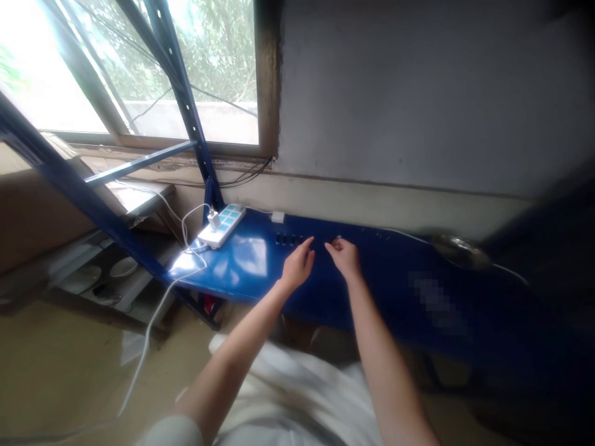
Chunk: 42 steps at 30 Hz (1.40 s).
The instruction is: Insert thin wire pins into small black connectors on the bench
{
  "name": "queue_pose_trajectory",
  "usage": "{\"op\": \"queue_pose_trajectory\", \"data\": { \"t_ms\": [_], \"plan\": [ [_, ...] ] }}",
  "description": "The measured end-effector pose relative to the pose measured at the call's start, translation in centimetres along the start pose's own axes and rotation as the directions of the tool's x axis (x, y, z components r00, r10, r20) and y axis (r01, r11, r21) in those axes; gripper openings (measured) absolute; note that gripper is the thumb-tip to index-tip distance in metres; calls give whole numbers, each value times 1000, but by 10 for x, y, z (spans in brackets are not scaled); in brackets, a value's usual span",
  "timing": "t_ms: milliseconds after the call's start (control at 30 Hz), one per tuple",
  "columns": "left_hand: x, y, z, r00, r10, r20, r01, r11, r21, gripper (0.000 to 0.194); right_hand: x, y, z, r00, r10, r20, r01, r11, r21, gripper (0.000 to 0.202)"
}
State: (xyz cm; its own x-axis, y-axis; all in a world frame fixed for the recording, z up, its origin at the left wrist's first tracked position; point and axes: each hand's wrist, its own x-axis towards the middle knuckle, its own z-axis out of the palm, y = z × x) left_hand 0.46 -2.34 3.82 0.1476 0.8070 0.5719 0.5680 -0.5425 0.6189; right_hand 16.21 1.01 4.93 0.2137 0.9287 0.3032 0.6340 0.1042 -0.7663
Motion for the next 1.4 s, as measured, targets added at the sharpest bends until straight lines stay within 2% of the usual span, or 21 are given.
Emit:
{"op": "queue_pose_trajectory", "data": {
  "t_ms": [133, 267, 367, 433, 533, 633, 733, 900, 1200, 1400],
  "plan": [
    [17, 22, -15, 984, 94, 154, -109, 990, 89, 47, -26, -22, -13, 992, -85, 93, 97, 987, -125, 16],
    [29, 28, -32, 908, 191, 374, -266, 951, 159, 40, -41, -36, -23, 982, -102, 160, 136, 967, -215, 11],
    [33, 30, -43, 880, 213, 425, -309, 935, 172, 34, -45, -43, -30, 972, -128, 197, 176, 952, -250, 11],
    [35, 32, -50, 888, 207, 411, -294, 942, 162, 30, -45, -47, -35, 963, -172, 208, 218, 950, -222, 11],
    [39, 38, -59, 942, 147, 301, -180, 980, 85, 24, -44, -52, -44, 964, -201, 175, 228, 962, -153, 16],
    [43, 46, -68, 991, 6, 133, 10, 993, -121, 23, -42, -60, -53, 970, -177, 169, 203, 967, -154, 21],
    [45, 54, -74, 993, -94, 74, 113, 941, -319, 23, -41, -68, -59, 956, -219, 197, 257, 947, -194, 23],
    [44, 63, -83, 991, -59, 120, 99, 927, -362, 21, -40, -78, -59, 948, -275, 159, 307, 921, -238, 26],
    [48, 59, -97, 991, 52, 125, -37, 992, -124, 17, -37, -85, -67, 944, -286, 162, 324, 891, -318, 24],
    [51, 58, -98, 987, 62, 147, -50, 995, -82, 18, -35, -80, -66, 945, -293, 148, 325, 895, -305, 24]
  ]
}}
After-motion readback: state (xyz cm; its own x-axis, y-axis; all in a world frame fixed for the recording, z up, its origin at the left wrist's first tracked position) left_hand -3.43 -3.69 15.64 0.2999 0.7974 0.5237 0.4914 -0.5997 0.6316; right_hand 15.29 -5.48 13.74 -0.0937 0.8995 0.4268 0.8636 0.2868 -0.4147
